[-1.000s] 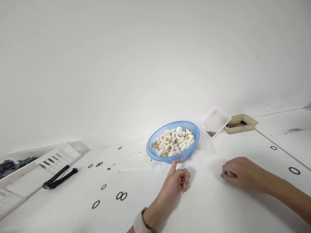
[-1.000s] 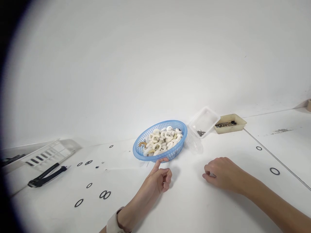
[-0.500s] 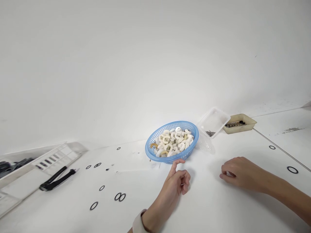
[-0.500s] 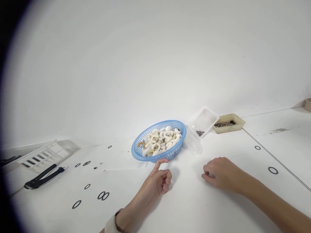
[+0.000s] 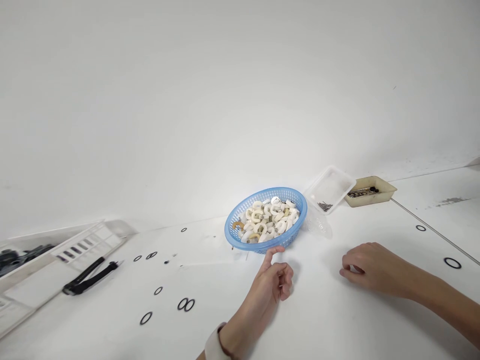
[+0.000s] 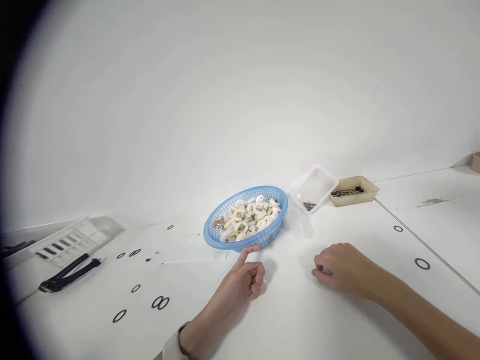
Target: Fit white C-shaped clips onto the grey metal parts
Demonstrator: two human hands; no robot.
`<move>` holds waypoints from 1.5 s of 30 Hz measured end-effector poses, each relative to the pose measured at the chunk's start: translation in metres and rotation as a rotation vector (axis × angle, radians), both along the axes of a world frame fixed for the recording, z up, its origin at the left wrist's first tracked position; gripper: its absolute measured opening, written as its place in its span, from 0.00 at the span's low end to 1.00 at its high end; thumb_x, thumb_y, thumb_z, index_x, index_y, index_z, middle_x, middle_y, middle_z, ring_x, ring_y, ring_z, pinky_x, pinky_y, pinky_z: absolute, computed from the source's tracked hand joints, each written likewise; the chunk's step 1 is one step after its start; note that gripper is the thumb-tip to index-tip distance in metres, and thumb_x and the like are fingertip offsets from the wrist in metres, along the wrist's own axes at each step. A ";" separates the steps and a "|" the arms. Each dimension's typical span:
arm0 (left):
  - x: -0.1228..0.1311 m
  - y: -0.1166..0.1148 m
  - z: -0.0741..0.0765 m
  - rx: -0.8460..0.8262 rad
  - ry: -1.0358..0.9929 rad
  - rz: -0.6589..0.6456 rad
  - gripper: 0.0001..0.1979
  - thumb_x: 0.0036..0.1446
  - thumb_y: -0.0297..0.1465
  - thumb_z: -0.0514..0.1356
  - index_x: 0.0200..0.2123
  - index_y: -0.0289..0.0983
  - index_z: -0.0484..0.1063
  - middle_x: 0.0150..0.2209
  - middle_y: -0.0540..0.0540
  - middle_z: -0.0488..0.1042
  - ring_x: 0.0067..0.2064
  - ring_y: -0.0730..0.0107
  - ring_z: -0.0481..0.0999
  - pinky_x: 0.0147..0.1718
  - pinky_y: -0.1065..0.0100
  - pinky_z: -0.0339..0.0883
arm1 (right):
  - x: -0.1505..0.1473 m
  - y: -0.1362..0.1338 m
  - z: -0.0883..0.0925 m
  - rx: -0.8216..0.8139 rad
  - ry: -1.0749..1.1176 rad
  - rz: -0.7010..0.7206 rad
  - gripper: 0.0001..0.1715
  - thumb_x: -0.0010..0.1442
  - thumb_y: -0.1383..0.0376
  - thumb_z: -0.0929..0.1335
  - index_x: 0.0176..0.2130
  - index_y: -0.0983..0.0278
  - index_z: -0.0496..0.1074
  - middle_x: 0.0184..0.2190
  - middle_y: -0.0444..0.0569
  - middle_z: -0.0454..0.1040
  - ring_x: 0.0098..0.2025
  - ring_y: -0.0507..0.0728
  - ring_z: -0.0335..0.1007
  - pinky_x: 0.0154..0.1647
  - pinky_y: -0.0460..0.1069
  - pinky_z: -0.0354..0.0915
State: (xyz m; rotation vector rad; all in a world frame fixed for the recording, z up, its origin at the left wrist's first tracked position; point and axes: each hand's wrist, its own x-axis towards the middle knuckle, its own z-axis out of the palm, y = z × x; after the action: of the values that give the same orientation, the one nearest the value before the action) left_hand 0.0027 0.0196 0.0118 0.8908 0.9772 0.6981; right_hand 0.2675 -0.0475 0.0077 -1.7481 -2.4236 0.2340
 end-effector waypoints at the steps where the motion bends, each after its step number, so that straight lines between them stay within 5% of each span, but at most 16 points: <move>1: 0.000 0.000 0.000 -0.002 -0.001 0.002 0.31 0.43 0.34 0.64 0.52 0.43 0.56 0.22 0.58 0.66 0.21 0.76 0.57 0.23 0.70 0.44 | 0.000 0.000 0.000 -0.001 -0.002 -0.002 0.22 0.65 0.66 0.61 0.25 0.63 0.45 0.20 0.39 0.48 0.23 0.52 0.40 0.26 0.50 0.42; 14: -0.003 0.002 -0.008 -0.029 -0.074 -0.017 0.29 0.46 0.32 0.64 0.51 0.43 0.58 0.22 0.58 0.66 0.22 0.76 0.58 0.23 0.71 0.43 | 0.002 0.000 -0.003 0.004 0.028 0.009 0.22 0.65 0.67 0.61 0.25 0.62 0.45 0.20 0.39 0.49 0.23 0.52 0.40 0.27 0.50 0.42; 22: -0.003 0.006 0.003 -0.062 -0.080 -0.038 0.31 0.45 0.32 0.65 0.51 0.44 0.56 0.23 0.59 0.65 0.22 0.77 0.56 0.23 0.70 0.44 | 0.002 0.000 -0.003 -0.008 0.044 0.015 0.22 0.64 0.67 0.61 0.24 0.62 0.45 0.20 0.40 0.49 0.23 0.52 0.40 0.27 0.50 0.41; 30: -0.005 0.007 -0.013 -0.073 -0.085 -0.027 0.30 0.45 0.32 0.65 0.51 0.44 0.57 0.23 0.59 0.64 0.21 0.77 0.57 0.23 0.70 0.40 | 0.001 0.000 -0.002 -0.003 0.022 0.000 0.22 0.65 0.66 0.61 0.25 0.62 0.45 0.20 0.39 0.48 0.23 0.52 0.40 0.27 0.50 0.41; 45: -0.005 0.005 -0.001 -0.049 -0.062 0.057 0.26 0.43 0.31 0.64 0.45 0.44 0.56 0.22 0.59 0.64 0.21 0.77 0.57 0.22 0.70 0.42 | 0.002 0.000 -0.002 0.013 0.055 0.015 0.22 0.63 0.68 0.61 0.24 0.62 0.44 0.19 0.39 0.46 0.23 0.51 0.38 0.27 0.50 0.40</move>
State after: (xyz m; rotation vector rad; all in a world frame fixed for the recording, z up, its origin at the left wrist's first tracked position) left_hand -0.0023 0.0244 0.0110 0.7968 0.9638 0.7425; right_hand 0.2695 -0.0477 0.0062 -1.6958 -2.3948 0.2636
